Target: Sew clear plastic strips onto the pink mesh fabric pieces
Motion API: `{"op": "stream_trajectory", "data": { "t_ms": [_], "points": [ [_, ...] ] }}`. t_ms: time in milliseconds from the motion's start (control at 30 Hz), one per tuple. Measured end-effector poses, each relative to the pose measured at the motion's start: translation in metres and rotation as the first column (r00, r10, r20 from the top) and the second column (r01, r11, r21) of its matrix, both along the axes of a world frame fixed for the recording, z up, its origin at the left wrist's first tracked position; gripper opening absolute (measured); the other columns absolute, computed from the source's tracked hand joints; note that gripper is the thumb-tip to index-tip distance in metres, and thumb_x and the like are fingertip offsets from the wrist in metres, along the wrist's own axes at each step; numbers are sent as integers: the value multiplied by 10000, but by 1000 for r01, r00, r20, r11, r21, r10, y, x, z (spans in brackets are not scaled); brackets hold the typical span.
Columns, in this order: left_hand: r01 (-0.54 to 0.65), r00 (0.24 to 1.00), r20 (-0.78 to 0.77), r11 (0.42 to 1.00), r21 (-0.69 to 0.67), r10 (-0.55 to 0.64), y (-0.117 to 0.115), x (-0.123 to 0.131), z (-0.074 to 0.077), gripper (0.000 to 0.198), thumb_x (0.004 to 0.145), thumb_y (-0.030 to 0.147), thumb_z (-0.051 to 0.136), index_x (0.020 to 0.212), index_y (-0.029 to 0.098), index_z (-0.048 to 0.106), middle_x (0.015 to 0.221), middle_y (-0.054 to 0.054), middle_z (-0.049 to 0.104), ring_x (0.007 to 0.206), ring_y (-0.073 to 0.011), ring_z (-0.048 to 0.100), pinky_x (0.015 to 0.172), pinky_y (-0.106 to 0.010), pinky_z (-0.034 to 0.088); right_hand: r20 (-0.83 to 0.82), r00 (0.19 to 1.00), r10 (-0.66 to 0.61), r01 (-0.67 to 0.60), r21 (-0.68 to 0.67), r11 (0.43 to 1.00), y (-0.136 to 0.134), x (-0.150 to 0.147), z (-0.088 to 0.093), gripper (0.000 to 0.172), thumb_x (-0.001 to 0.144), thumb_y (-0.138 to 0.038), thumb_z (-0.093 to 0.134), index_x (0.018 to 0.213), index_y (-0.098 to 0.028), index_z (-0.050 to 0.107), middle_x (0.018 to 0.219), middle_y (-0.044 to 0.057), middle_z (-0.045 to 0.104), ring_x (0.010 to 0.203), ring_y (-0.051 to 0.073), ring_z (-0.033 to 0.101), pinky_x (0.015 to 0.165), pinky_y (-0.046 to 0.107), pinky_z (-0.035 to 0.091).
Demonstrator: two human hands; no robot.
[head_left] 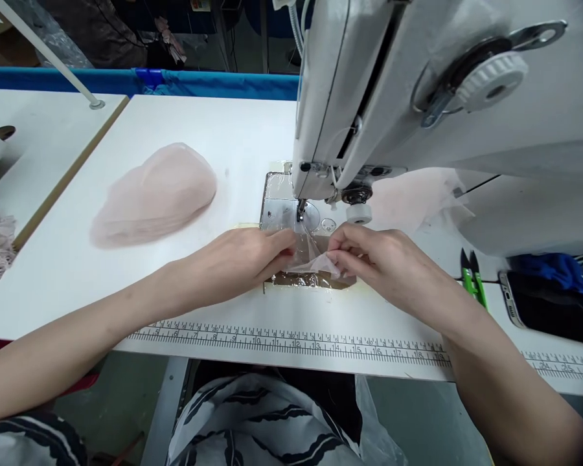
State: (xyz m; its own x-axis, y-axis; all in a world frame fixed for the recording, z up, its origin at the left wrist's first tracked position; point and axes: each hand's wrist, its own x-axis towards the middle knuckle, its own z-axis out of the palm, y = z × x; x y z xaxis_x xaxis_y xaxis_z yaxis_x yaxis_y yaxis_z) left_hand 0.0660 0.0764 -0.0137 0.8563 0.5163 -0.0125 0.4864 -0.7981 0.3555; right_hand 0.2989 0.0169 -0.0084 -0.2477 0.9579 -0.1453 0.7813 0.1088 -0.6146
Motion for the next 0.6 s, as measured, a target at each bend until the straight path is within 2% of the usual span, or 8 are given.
{"op": "stream_trajectory", "data": {
  "t_ms": [67,133,200,300,367,400,467,600],
  "points": [
    [14,1000,-3,999,43,-14,-4,5,-3,277,954,383,555,1115,158,546,934,-40,656,573,-115,562,479,-244,357,6,1000,-12,11,50,999,0,-1,0,147,972,-263,476,879,-227,583,681,-30,661,581,125,606,526,243,391],
    [10,1000,-16,992,126,-8,-7,8,-6,284,931,350,585,1136,156,557,1022,-64,652,588,-119,575,463,-246,344,2,1000,-10,10,80,997,-1,-1,1,161,975,-264,467,890,-222,598,688,-20,670,577,130,607,529,250,404],
    [-56,998,-2,989,136,56,-8,10,-8,129,964,226,498,1012,157,596,919,-39,656,590,-118,582,471,-239,347,-6,1000,-4,5,92,996,0,-2,1,183,978,-305,469,929,-213,620,729,0,689,595,139,618,536,256,424],
    [-138,990,47,990,26,136,-6,9,-3,163,968,144,434,923,162,589,758,5,632,571,-110,574,501,-225,377,52,998,47,-53,125,991,0,-5,-1,299,886,-439,628,1057,-195,645,852,35,714,668,168,642,545,266,454],
    [-132,990,46,991,-22,133,-1,9,2,178,973,149,416,948,161,593,770,2,639,573,-108,573,507,-221,384,144,986,88,-116,200,973,1,-10,-6,370,832,-407,706,1117,-177,657,939,57,711,750,189,652,574,275,472],
    [-123,992,35,992,-27,124,1,9,3,189,976,162,414,962,158,603,796,-8,645,580,-110,575,510,-222,388,196,977,89,-136,247,959,1,-12,-9,319,847,-343,694,1116,-173,672,959,62,705,773,190,649,581,274,471],
    [-100,995,24,995,-16,100,8,11,3,180,961,196,463,994,149,633,848,-30,657,616,-119,590,535,-226,407,271,962,45,-141,347,927,2,-14,-15,204,909,-216,598,1075,-183,712,927,56,693,756,171,635,563,263,446],
    [-70,996,48,997,20,69,26,20,-3,176,903,184,526,931,167,699,767,-12,654,622,-124,579,567,-233,407,257,959,-118,-41,539,841,3,-13,-24,274,978,-233,489,1073,-253,746,867,36,675,679,136,598,529,252,405]
  ]
}}
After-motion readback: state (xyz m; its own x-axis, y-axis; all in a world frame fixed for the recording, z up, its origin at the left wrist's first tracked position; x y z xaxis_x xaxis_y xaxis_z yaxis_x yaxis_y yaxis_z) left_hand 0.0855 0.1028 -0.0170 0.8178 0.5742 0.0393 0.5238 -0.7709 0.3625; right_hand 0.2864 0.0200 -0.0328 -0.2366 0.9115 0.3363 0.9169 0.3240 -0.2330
